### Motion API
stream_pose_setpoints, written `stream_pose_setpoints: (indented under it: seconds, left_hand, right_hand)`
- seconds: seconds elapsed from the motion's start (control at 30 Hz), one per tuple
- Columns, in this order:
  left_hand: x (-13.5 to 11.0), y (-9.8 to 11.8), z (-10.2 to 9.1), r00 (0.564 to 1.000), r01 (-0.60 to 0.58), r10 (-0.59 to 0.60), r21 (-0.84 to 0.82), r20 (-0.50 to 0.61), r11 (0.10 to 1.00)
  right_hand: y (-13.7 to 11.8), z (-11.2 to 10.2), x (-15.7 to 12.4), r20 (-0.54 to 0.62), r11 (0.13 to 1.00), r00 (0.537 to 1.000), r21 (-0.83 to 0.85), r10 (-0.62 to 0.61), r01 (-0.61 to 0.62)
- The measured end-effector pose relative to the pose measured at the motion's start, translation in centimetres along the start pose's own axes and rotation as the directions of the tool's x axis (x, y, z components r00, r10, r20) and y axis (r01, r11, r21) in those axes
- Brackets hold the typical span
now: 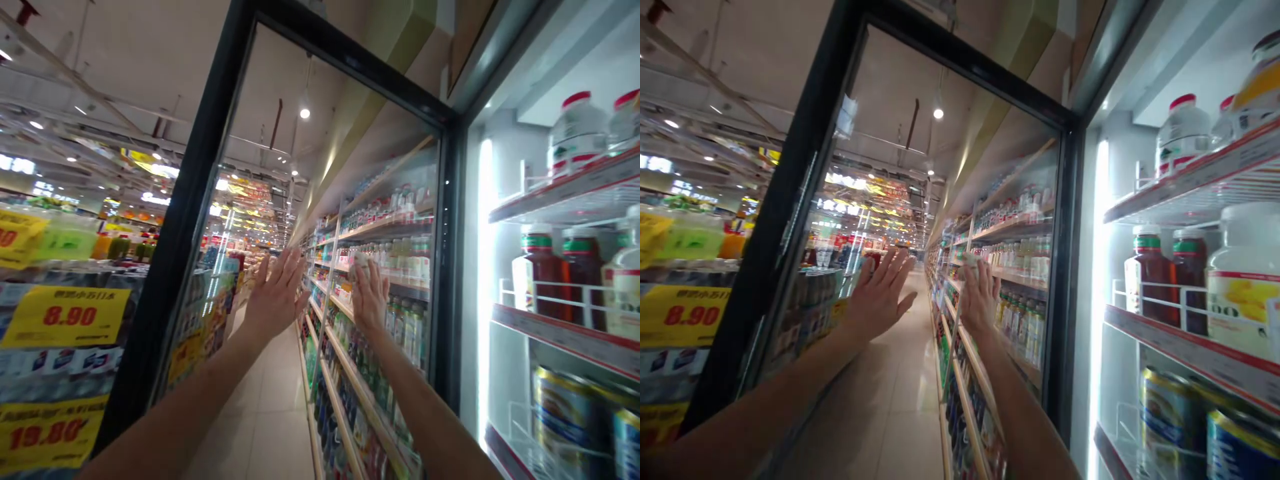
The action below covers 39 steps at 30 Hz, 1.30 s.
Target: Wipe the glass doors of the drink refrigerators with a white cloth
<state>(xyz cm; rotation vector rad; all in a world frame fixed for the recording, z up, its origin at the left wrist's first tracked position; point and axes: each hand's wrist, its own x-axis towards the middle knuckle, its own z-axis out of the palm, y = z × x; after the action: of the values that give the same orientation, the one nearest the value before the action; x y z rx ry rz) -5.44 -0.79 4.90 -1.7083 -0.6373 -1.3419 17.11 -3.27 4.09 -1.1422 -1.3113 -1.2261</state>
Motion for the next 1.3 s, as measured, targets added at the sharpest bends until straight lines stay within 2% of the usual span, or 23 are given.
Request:
stream_pose_setpoints:
  seconds: [0.07,0.13,0.17,0.2,0.27,0.33,0.4,0.43,0.5,0.57,0.63,0.67,0.73,0.8,0.83,0.9,0.93,0.97,1.03,1.1,1.17,1.23,1.3]
  left_hand:
    - [-0.1,0.3,-0.2,1.000,0.012,-0.012,0.001,0.014,1.000]
    - [0.1,0.3,-0.4,0.999,0.016,-0.016,0.000,0.030,1.000]
    - [0.1,0.3,-0.6,0.999,0.018,-0.018,-0.002,0.033,1.000]
    - [0.2,0.2,-0.6,0.999,0.016,-0.016,-0.005,0.032,1.000]
    - [0.2,0.2,-0.7,0.999,0.013,-0.013,-0.008,0.029,1.000]
    - [0.2,0.2,-0.6,0.999,0.016,-0.016,-0.009,0.031,1.000]
    - [0.0,0.1,-0.4,1.000,0.017,-0.017,-0.007,0.026,1.000]
    - [0.0,0.1,-0.3,1.000,0.018,-0.018,-0.004,0.025,1.000]
    - [-0.1,0.0,-0.2,0.999,0.011,-0.011,0.004,0.033,1.000]
    - [-0.1,0.0,-0.1,0.999,0.005,-0.006,0.011,0.049,1.000]
    - [0.1,-0.2,0.0,0.998,0.004,-0.004,0.003,0.057,1.000]
    - [0.2,-0.2,0.0,0.999,0.005,-0.005,-0.002,0.054,1.000]
    - [0.3,-0.2,0.1,0.999,0.009,-0.008,-0.013,0.049,1.000]
    - [-0.1,0.0,0.1,0.999,0.010,-0.010,-0.016,0.048,1.000]
    - [-0.6,0.2,0.1,0.999,0.019,-0.019,-0.015,0.045,1.000]
    - [-2.1,1.0,0.1,0.998,0.031,-0.031,-0.017,0.049,0.999]
    - [-3.0,1.4,0.1,0.998,0.032,-0.031,-0.018,0.050,0.999]
    - [-4.0,1.8,0.2,0.998,0.028,-0.027,-0.016,0.053,0.999]
    - [-5.5,2.5,0.2,0.999,0.010,-0.010,-0.002,0.053,1.000]
    - [-6.2,2.9,0.2,0.999,0.003,-0.004,0.020,0.053,1.000]
    - [-6.2,3.0,0.2,0.998,-0.003,0.001,0.036,0.059,0.999]
    - [-6.0,3.0,0.3,0.998,-0.004,0.001,0.043,0.058,0.999]
    - [-5.9,2.8,0.3,0.999,-0.001,-0.001,0.046,0.047,0.999]
  right_hand:
    - [2.9,-0.5,-0.2,-0.095,0.975,0.971,0.022,0.220,-0.219]
    - [4.4,-0.9,-0.7,-0.158,0.911,0.897,0.046,0.413,-0.411]
    - [4.3,-0.9,-1.1,-0.173,0.889,0.872,0.055,0.458,-0.455]
    - [3.7,-0.8,-1.7,-0.173,0.888,0.871,0.057,0.460,-0.457]
    - [1.4,-0.6,-3.3,-0.121,0.945,0.937,0.046,0.328,-0.325]
    - [-0.6,-0.3,-5.1,-0.029,0.994,0.994,0.036,0.106,-0.105]
    - [-0.5,-0.3,-6.7,0.038,1.000,0.999,0.027,-0.017,0.016]
    - [0.6,-0.4,-7.3,0.046,1.000,0.999,0.015,0.005,-0.005]
    - [4.2,-1.0,-7.9,-0.019,0.979,0.979,-0.018,0.201,-0.201]
    - [7.9,-1.7,-8.1,-0.133,0.907,0.901,-0.027,0.414,-0.421]
    - [9.6,-2.1,-8.1,-0.212,0.853,0.836,-0.015,0.507,-0.521]
    - [9.3,-2.0,-8.1,-0.212,0.856,0.839,-0.014,0.502,-0.516]
    - [6.4,-1.5,-8.4,-0.157,0.913,0.903,-0.015,0.401,-0.408]
    - [1.9,-0.7,-9.1,-0.063,0.981,0.979,-0.009,0.192,-0.193]
    - [-0.2,-0.3,-9.5,-0.016,0.997,0.997,-0.008,0.074,-0.074]
    - [-2.8,0.2,-10.1,0.053,0.998,0.996,0.000,-0.068,0.069]
    - [-3.0,0.3,-10.3,0.064,0.997,0.994,0.002,-0.083,0.083]
    - [-2.5,0.2,-10.4,0.058,0.998,0.997,0.001,-0.058,0.058]
    - [-0.1,-0.3,-10.2,-0.009,0.994,0.994,-0.005,0.106,-0.106]
    - [2.6,-0.9,-9.8,-0.105,0.950,0.945,-0.004,0.309,-0.311]
    - [3.6,-1.1,-9.4,-0.184,0.902,0.886,0.009,0.425,-0.431]
    - [2.1,-1.0,-9.7,-0.188,0.905,0.888,0.018,0.420,-0.424]
    - [-0.8,-0.7,-10.9,-0.107,0.959,0.953,0.023,0.284,-0.284]
